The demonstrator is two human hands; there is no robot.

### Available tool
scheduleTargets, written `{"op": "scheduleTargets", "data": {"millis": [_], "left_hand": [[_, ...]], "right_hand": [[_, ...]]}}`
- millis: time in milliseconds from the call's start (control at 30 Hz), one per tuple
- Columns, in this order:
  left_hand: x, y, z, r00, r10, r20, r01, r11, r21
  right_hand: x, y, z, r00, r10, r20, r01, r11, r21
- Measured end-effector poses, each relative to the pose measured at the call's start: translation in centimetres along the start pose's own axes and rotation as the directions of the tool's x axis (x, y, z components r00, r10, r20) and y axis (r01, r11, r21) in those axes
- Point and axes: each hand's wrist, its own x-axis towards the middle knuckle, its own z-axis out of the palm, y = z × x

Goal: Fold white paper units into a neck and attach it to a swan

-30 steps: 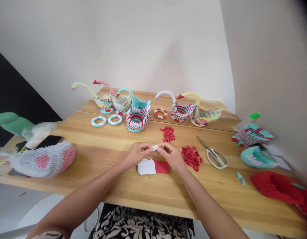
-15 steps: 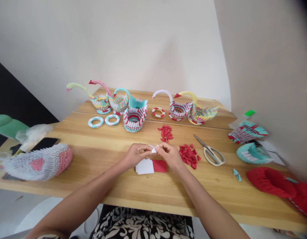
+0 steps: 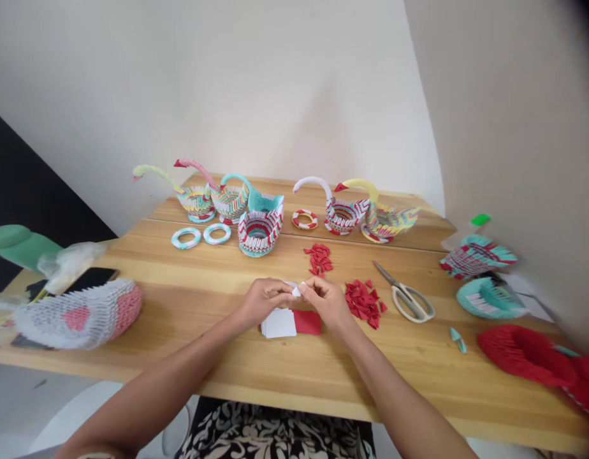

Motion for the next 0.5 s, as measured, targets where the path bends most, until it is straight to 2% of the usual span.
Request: {"op": "scheduleTargets", "data": {"millis": [200,367,500], "left_hand": [[0.0,0.5,0.1,0.999,-0.032,-0.011,0.033,0.997,0.073],[-0.1,1.0,0.1,1.0,-0.018,0.004,0.017,0.989,0.147],[0.1,0.1,0.0,0.999,-0.043,0.028,0.042,0.998,0.055]], "right_hand": [[0.0,-0.3,0.1,0.999,-0.023,-0.025,0.021,0.997,-0.076],[-0.5,-0.5,0.6,0.997,-0.075,0.002,0.074,0.988,-0.137],[-0.1,-0.4,0.7,0.989,-0.147,-0.014,0.141,0.968,-0.207]]}}
